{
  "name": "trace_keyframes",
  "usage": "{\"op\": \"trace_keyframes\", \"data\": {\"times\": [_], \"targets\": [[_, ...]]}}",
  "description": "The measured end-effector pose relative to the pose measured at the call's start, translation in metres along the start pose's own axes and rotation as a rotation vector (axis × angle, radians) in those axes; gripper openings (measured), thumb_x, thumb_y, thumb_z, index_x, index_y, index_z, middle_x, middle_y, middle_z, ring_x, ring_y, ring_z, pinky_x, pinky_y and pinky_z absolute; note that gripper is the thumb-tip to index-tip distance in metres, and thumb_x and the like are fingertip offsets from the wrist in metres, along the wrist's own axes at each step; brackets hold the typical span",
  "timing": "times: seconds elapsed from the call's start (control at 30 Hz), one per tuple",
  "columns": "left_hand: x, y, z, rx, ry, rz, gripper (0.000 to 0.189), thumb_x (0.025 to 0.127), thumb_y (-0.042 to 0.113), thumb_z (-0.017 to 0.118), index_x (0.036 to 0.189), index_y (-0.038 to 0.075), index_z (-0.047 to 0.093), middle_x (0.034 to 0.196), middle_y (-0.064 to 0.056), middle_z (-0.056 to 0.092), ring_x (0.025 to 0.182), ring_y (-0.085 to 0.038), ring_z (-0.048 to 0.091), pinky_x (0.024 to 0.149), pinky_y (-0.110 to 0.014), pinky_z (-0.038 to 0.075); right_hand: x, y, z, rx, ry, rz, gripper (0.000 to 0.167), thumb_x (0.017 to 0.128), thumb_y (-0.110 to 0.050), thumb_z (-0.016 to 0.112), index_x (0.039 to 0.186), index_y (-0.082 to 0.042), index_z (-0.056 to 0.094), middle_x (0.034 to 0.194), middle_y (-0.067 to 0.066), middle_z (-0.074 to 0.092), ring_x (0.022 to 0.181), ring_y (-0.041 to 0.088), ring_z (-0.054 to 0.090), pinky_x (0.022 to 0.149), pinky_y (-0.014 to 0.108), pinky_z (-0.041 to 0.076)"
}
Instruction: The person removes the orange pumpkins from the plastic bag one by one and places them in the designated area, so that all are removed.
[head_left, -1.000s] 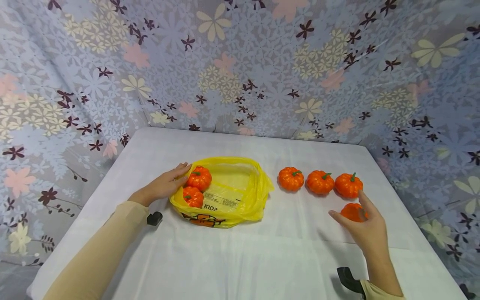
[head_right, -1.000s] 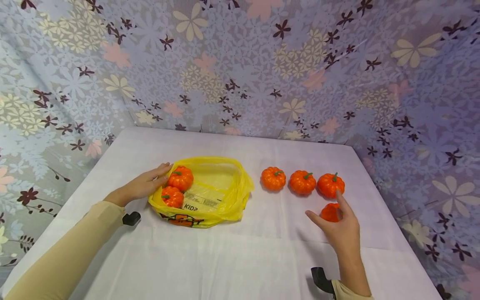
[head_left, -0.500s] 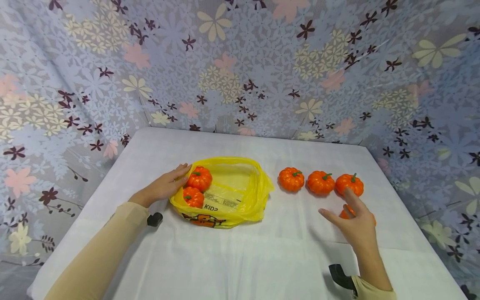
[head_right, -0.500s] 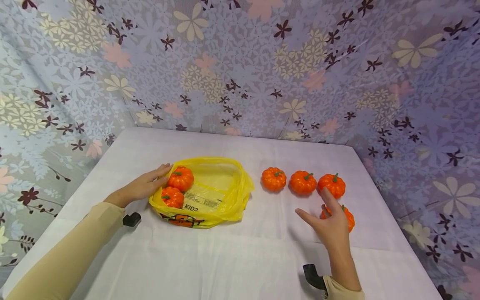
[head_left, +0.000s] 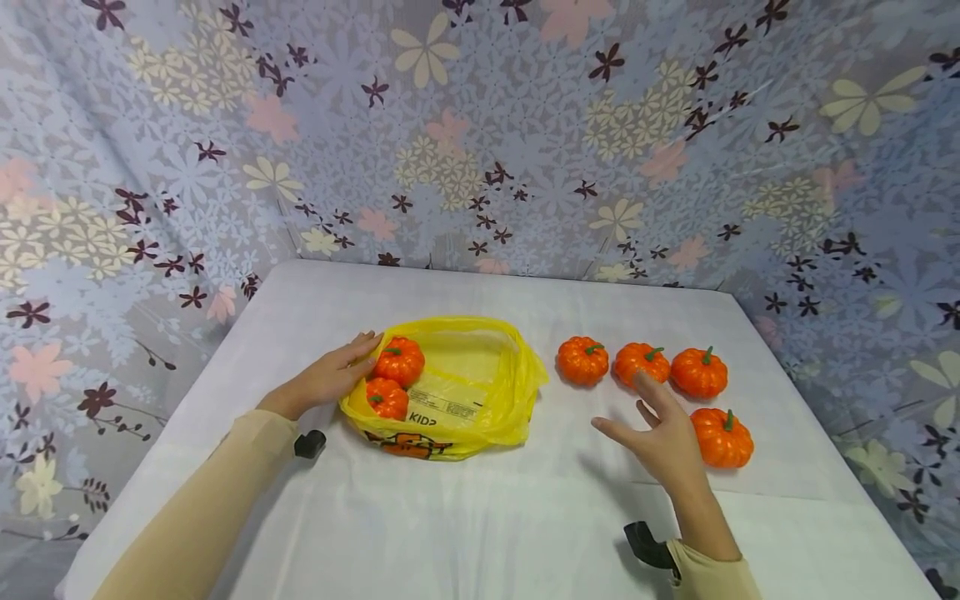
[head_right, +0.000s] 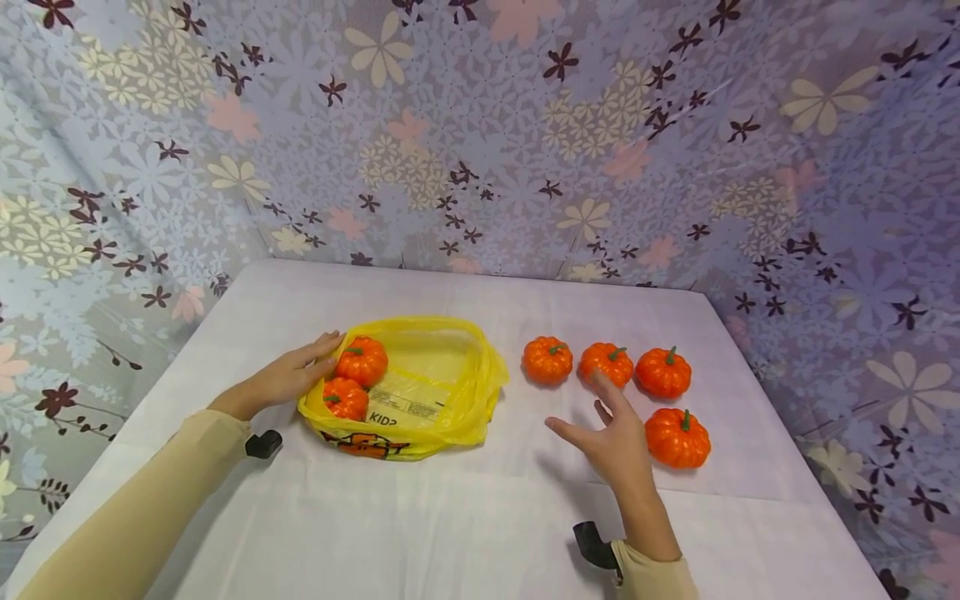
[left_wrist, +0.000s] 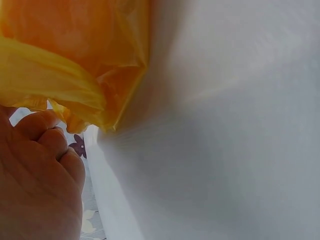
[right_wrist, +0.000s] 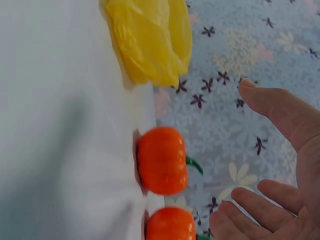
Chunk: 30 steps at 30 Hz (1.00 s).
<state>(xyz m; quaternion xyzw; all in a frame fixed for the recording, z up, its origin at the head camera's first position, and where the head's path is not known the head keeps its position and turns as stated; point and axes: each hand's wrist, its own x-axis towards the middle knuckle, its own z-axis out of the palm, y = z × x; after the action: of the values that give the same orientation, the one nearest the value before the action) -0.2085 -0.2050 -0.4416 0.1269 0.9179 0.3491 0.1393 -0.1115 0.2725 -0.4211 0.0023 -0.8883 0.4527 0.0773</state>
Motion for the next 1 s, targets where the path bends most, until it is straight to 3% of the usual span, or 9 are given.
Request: {"op": "trace_keyframes", "data": {"times": [0.43, 0.67, 1.0], "targets": [[0.000, 0.000, 0.001, 0.015, 0.003, 0.017, 0.059, 0.109, 0.040, 0.036, 0.162, 0.015, 0.023, 0.168, -0.010, 0.011, 0.153, -0.033, 0.005, 0.120, -0.058, 0.007, 0.010, -0.017, 0.036, 0.094, -0.095, -0.042, 0.102, 0.074, -0.035, 0.092, 0.153, 0.000, 0.038, 0.157, 0.016, 0.039, 0.142, 0.032, 0.039, 0.112, 0.048, 0.038], [-0.001, 0.003, -0.001, 0.006, 0.001, 0.044, 0.059, 0.110, 0.037, 0.037, 0.161, 0.012, 0.022, 0.167, -0.015, 0.012, 0.152, -0.036, 0.006, 0.120, -0.058, 0.006, 0.014, -0.027, 0.052, 0.122, -0.116, -0.079, 0.099, 0.073, -0.031, 0.093, 0.152, -0.001, 0.041, 0.155, 0.015, 0.042, 0.139, 0.031, 0.042, 0.111, 0.046, 0.039], [0.000, 0.000, -0.001, -0.004, -0.012, 0.037, 0.059, 0.109, 0.039, 0.037, 0.162, 0.014, 0.022, 0.167, -0.012, 0.010, 0.153, -0.034, 0.004, 0.120, -0.058, 0.005, 0.018, -0.044, 0.076, 0.175, -0.195, -0.149, 0.096, 0.073, -0.022, 0.094, 0.152, -0.003, 0.043, 0.152, 0.016, 0.045, 0.140, 0.030, 0.042, 0.112, 0.046, 0.038]]}}
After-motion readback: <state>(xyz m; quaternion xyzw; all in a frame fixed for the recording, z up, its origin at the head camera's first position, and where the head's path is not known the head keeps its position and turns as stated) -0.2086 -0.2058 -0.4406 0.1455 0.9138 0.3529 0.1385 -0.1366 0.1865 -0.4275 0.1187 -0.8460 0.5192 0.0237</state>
